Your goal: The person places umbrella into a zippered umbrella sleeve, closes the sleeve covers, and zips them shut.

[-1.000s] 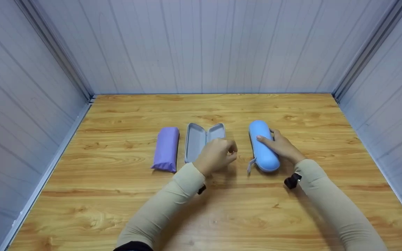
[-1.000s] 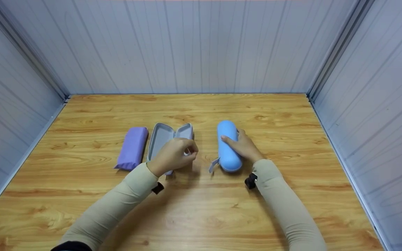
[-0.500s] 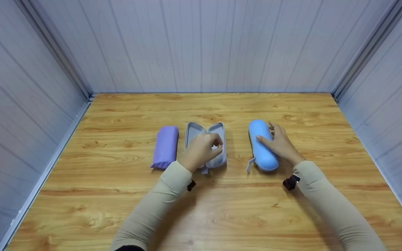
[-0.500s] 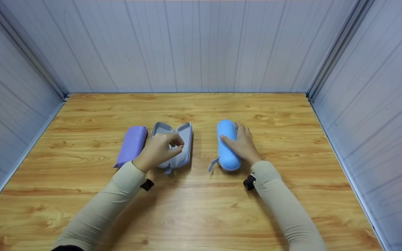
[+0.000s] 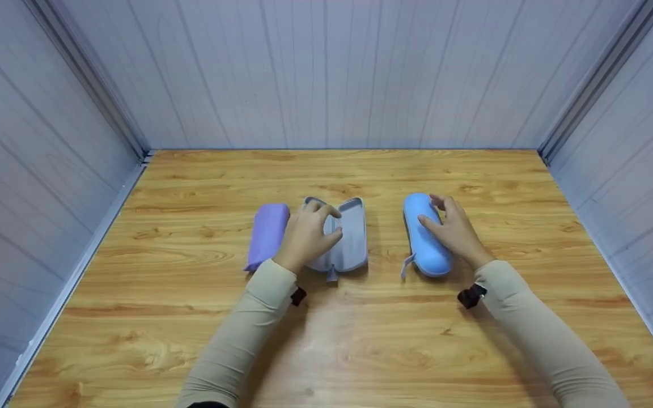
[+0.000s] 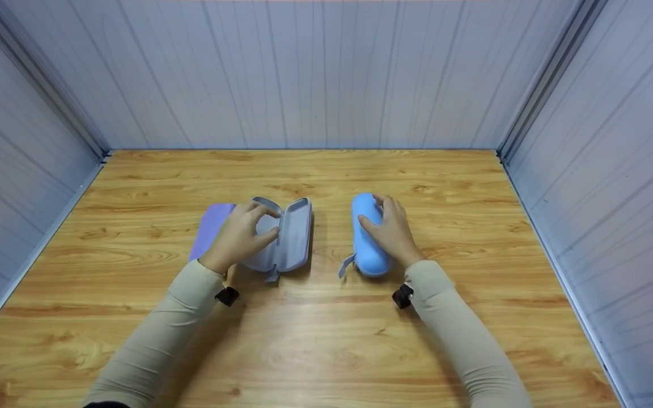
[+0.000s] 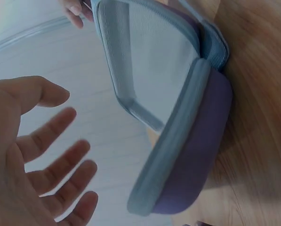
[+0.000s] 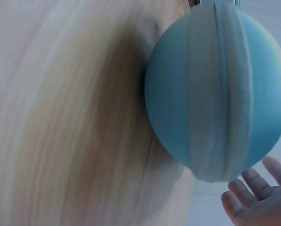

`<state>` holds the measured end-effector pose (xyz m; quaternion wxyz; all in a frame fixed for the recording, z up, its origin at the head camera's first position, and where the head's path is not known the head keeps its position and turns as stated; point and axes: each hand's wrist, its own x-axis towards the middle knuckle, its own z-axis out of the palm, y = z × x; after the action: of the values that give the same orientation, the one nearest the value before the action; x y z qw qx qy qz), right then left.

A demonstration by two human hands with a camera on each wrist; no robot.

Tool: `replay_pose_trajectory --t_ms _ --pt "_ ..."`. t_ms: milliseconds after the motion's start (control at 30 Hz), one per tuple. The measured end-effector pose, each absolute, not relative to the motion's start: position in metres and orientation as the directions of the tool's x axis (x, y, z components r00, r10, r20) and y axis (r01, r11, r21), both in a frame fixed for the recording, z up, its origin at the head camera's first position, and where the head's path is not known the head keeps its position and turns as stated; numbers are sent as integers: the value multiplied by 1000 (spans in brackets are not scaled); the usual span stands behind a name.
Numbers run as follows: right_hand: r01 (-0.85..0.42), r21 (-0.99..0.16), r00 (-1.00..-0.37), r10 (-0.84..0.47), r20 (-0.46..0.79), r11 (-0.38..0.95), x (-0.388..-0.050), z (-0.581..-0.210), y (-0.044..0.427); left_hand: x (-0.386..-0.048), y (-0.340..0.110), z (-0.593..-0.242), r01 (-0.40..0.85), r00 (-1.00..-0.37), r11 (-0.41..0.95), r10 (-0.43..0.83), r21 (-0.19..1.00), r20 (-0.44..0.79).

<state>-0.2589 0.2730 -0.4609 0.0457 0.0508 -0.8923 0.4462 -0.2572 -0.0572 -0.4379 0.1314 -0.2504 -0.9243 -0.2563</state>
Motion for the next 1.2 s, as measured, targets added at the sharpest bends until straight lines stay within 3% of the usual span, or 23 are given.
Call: replay_pose_trajectory --t_ms 200,467,967,1200 --pt "-186 -826 -981 -53 188 532 -259 -456 266 -263 -71 -439 356 -934 787 285 505 215" --pt "-234 -847 -972 -120 201 478 -257 -452 257 -269 -87 -446 215 -973 727 219 653 76" --pt "-167 -909 -980 -165 110 382 -258 -448 239 -276 -102 -452 243 -965 679 245 693 99" --pt "-155 -921 -979 -182 94 358 -261 -448 232 -279 -106 -458 256 -964 713 234 653 122"
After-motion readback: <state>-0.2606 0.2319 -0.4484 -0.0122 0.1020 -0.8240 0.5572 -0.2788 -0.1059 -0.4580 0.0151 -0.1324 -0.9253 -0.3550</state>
